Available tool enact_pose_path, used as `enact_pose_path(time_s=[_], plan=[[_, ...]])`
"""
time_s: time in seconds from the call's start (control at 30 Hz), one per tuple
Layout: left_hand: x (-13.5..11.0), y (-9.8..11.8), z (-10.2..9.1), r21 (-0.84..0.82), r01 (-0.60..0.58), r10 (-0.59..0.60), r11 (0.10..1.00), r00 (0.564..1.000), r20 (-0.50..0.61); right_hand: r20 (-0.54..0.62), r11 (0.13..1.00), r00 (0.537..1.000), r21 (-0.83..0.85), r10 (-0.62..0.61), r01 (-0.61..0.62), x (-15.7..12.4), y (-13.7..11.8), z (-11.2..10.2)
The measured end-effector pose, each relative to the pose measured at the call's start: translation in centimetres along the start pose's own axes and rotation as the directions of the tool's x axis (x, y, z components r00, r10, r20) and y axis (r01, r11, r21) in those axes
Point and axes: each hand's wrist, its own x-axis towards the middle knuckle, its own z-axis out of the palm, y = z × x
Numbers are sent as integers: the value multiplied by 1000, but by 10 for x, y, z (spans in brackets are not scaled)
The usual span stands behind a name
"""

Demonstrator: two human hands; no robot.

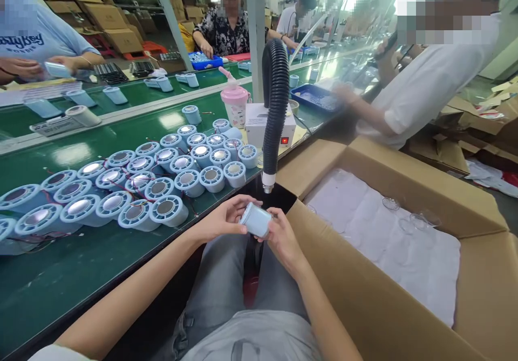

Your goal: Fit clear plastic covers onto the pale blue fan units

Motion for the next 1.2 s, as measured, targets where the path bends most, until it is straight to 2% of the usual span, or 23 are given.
enact_pose_path(time_s=[0.07,0.13,0.17,0.27,0.37,0.5,0.8,1.0,1.2], plan=[[-26,1,4,0,-2,2,1000,1000,11,50,998,998,-57,-32,35,-9,1,-1],[-51,3,9,14,4,-4,1000,1000,21,144,972,984,-198,-102,130,-17,-1,-1],[-63,4,11,25,8,-9,1000,1000,18,208,934,967,-293,-148,206,-21,-3,0],[-90,10,17,51,-4,5,999,1000,-27,406,744,878,-499,-253,445,-28,-12,7],[-109,16,20,49,-42,46,998,995,-84,506,651,816,-525,-278,548,-32,-21,18],[-127,19,21,75,-77,86,994,989,-118,574,583,767,-531,-286,615,-34,-29,31],[-144,17,25,67,-116,124,991,982,-140,564,603,797,-566,-215,562,-45,-37,37],[-149,18,30,171,-110,132,979,984,-122,544,623,828,-604,-134,497,-54,-36,35],[-153,17,29,283,-217,251,934,964,-87,479,747,878,-582,-6,322,-57,-37,37]])
